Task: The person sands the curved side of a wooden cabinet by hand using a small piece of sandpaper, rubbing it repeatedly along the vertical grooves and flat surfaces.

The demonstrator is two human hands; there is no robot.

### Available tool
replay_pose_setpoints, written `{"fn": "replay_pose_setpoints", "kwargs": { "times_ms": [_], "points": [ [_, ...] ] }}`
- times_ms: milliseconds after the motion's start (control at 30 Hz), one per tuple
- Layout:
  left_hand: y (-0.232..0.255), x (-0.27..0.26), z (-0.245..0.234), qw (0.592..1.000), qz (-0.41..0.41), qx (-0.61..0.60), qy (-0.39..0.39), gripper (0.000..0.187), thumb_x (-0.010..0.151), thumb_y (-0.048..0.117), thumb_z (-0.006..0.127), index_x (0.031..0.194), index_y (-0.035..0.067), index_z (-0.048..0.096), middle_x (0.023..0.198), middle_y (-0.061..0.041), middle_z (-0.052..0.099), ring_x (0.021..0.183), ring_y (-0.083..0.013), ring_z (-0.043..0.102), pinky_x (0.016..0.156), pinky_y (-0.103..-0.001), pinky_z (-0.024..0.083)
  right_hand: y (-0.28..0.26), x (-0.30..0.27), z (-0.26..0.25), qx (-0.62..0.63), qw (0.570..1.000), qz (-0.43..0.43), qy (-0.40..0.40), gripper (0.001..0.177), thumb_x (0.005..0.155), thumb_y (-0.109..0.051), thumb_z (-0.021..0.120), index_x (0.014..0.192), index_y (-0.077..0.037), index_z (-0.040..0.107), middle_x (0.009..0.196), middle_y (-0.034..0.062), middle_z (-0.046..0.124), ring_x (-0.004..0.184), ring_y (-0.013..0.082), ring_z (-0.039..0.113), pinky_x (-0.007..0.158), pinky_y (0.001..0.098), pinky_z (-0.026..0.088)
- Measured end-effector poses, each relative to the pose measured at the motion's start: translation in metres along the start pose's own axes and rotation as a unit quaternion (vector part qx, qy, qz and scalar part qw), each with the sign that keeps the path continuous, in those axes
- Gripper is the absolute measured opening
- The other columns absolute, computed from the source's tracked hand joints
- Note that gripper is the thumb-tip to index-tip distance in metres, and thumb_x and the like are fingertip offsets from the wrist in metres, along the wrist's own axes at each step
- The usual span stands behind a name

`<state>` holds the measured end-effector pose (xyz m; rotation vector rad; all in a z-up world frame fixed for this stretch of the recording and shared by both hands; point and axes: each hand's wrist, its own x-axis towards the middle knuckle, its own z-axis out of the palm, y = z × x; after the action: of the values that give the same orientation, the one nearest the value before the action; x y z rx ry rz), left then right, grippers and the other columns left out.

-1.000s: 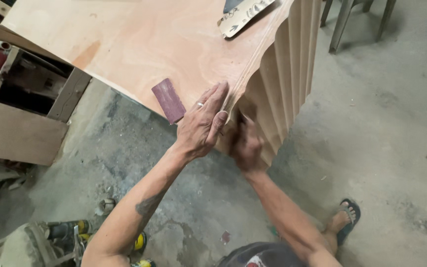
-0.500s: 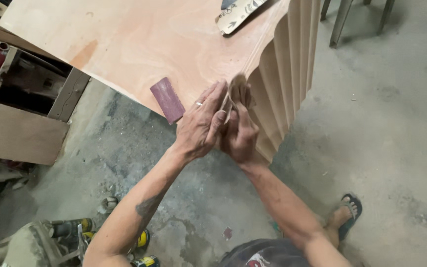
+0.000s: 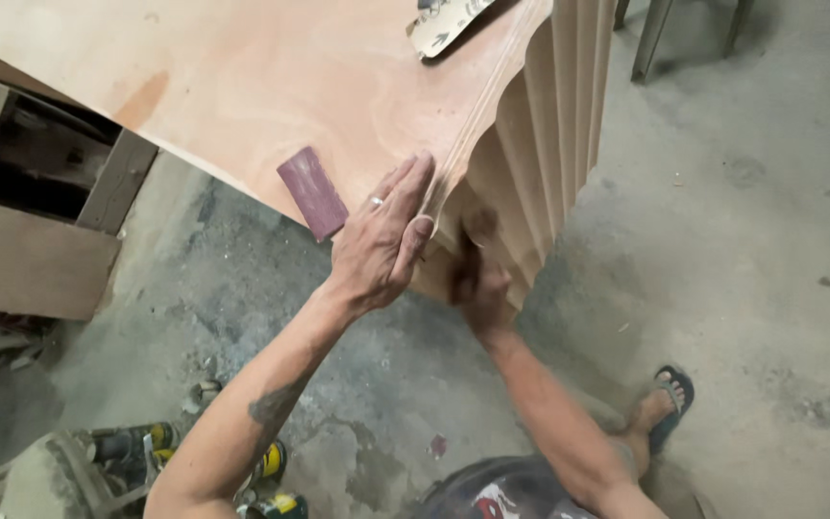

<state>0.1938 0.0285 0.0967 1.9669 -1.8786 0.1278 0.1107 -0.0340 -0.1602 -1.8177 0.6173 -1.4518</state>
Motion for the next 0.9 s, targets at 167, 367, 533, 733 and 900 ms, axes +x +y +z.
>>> {"fn": "replay_pose_setpoints", "kwargs": {
  "times_ms": [167,367,533,733,900],
  "points": [
    [0.001,-0.002,-0.001,1.0,-0.001,0.001,0.0,0.065,0.111,0.044,0.032,0.162,0.004,0.032,0.16,-0.017,0.046,0.148,-0.0379,0.043,0.124,-0.048,0.033,0.03,-0.043,-0.005,0.052,0.998,0.009,0.018,0.043,0.111,-0.016,0.029,0.149,-0.007,0.045,0.119,0.0106,0.068,0.094,0.0232,0.07,0.084,0.0378,0.055],
    [0.004,-0.003,-0.002,1.0,-0.015,-0.013,0.0,0.067,0.111,0.047,0.031,0.162,0.005,0.031,0.159,-0.018,0.048,0.148,-0.0383,0.043,0.124,-0.048,0.033,-0.039,0.034,-0.009,-0.107,0.984,-0.142,0.027,0.061,0.103,-0.011,0.035,0.163,-0.01,0.028,0.097,0.0077,0.069,0.06,0.0181,0.062,0.05,0.0269,0.047],
    [0.001,0.0,-0.001,1.0,-0.015,-0.002,0.001,0.065,0.111,0.046,0.034,0.163,0.007,0.031,0.161,-0.015,0.045,0.149,-0.036,0.042,0.125,-0.047,0.033,0.013,-0.017,-0.009,0.059,0.997,-0.037,0.039,0.053,0.109,-0.006,0.035,0.162,-0.01,0.033,0.143,0.0144,0.062,0.119,0.0264,0.068,0.094,0.0392,0.057],
    [0.007,-0.002,-0.007,1.0,-0.022,-0.012,-0.009,0.066,0.111,0.047,0.032,0.162,0.005,0.032,0.158,-0.019,0.048,0.147,-0.0389,0.043,0.124,-0.049,0.033,-0.027,0.001,-0.017,0.035,0.995,0.089,-0.022,0.042,0.112,-0.015,0.035,0.149,0.0,0.048,0.141,0.0177,0.063,0.127,0.0299,0.064,0.108,0.0427,0.05],
    [0.007,0.0,-0.006,1.0,-0.004,0.002,-0.001,0.063,0.111,0.042,0.036,0.16,0.003,0.036,0.158,-0.019,0.048,0.146,-0.0399,0.045,0.125,-0.047,0.033,0.008,-0.024,0.0,0.112,0.992,-0.015,0.051,0.041,0.113,-0.026,0.03,0.126,-0.009,0.064,0.079,0.0002,0.062,0.056,0.0158,0.057,0.054,0.0314,0.047]
  ]
}}
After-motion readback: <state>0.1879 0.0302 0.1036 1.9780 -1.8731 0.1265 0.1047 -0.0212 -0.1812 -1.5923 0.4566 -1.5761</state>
